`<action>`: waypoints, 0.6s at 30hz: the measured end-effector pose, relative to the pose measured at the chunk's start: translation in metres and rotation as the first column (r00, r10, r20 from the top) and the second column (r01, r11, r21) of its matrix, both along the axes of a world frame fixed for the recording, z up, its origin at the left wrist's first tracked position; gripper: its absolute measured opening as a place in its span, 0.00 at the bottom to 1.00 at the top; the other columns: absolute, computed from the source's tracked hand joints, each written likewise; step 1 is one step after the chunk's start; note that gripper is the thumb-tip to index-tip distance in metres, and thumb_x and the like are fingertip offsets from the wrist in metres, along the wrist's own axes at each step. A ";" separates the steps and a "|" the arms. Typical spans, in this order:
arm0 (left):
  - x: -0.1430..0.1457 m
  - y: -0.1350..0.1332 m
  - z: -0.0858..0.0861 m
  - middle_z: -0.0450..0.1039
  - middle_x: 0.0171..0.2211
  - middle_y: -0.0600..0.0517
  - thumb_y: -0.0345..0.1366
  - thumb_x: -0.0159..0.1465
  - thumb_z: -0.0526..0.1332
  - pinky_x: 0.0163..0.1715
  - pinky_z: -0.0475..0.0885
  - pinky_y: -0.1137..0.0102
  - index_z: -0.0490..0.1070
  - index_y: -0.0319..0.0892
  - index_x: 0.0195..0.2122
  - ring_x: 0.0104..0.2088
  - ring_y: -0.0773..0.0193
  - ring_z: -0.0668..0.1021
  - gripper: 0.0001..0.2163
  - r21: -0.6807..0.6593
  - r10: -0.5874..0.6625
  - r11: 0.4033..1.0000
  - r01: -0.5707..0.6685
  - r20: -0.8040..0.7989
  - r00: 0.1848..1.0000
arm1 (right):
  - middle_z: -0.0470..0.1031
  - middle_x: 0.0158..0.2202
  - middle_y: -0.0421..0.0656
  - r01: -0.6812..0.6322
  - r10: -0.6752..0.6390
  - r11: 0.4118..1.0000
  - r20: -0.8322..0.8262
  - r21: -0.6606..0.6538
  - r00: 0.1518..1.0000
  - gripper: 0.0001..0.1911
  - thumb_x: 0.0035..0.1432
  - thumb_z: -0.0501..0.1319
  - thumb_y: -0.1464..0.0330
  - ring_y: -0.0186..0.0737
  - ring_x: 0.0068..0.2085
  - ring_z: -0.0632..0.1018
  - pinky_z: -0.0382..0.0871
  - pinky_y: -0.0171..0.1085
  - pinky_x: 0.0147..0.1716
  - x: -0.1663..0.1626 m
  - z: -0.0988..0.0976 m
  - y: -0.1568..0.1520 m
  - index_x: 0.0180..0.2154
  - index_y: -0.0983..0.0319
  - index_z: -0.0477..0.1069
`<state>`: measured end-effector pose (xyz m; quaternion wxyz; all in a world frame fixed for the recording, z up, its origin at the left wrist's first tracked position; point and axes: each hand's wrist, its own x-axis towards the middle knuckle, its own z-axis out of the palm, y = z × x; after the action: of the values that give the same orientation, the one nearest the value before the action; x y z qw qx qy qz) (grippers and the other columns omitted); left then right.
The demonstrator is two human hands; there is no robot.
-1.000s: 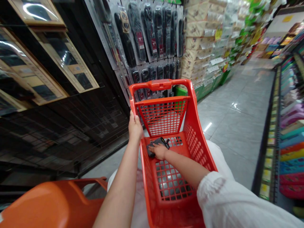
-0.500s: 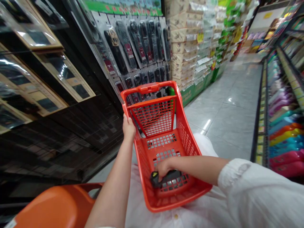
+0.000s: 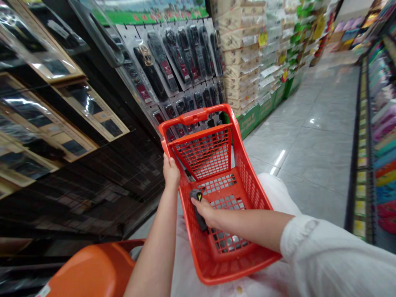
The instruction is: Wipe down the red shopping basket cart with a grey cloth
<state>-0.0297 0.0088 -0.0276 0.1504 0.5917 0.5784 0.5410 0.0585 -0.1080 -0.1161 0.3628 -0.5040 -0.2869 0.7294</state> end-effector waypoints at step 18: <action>-0.001 0.002 -0.001 0.64 0.63 0.45 0.40 0.69 0.50 0.66 0.54 0.62 0.61 0.44 0.64 0.65 0.58 0.64 0.22 -0.022 -0.012 1.000 0.014 0.066 0.998 | 0.80 0.43 0.39 0.063 -0.060 0.911 -0.019 0.407 0.998 0.22 0.52 0.56 0.73 0.42 0.47 0.78 0.71 0.45 0.53 0.003 0.018 0.010 0.49 0.57 0.72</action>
<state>-0.0311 0.0111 -0.0289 0.1795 0.5755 0.5756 0.5525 0.0619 -0.0983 -0.0981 0.4836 -0.4239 -0.4155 0.6433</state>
